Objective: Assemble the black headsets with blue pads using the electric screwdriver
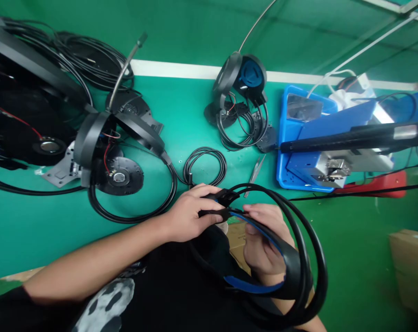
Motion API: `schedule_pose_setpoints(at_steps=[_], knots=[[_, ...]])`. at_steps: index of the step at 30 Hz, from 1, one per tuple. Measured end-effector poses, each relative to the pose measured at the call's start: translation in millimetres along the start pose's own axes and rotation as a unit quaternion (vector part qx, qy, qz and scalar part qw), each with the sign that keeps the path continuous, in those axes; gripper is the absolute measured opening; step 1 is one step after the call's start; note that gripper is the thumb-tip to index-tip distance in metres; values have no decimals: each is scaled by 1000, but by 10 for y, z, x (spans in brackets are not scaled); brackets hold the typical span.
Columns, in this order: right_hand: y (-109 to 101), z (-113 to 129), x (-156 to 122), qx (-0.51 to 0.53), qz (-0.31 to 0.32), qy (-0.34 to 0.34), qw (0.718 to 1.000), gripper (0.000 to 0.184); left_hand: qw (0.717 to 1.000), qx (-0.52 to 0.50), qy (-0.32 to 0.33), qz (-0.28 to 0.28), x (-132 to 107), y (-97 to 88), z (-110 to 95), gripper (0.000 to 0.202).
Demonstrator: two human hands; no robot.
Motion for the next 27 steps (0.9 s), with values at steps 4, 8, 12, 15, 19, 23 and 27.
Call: schedule_pose_setpoints(at_steps=[4,8,12,15,19,23,27], knots=[[173,-33,-13,36,14,61,997,36,1000,2,-13,28,4,27,-8,15],[257,-42,-53,13,25,113,993,24,999,10,-18,36,3,46,-14,16],[216,-85,-85,20,21,117,993,20,999,20,-22,30,2,36,-14,15],[194,-57,-94,73,29,72,994,26,999,-3,-18,27,6,-7,-21,30],[183,11,-116,122,51,40,990,36,996,-89,-4,27,10,-69,-39,38],[128,96,-152,155,33,10,987,38,989,-148,-25,2,11,-117,20,37],[95,140,-200,152,21,-16,988,33,987,-158,-29,1,4,-98,48,35]])
Point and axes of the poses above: each hand's wrist, its own x-axis towards the middle knuckle, its own y-axis out of the palm, z = x × y, the point moved 10 cm from there along x, towards the middle knuckle, and after that the axes turned 4 degrees about -x, right-handed, at the moved point
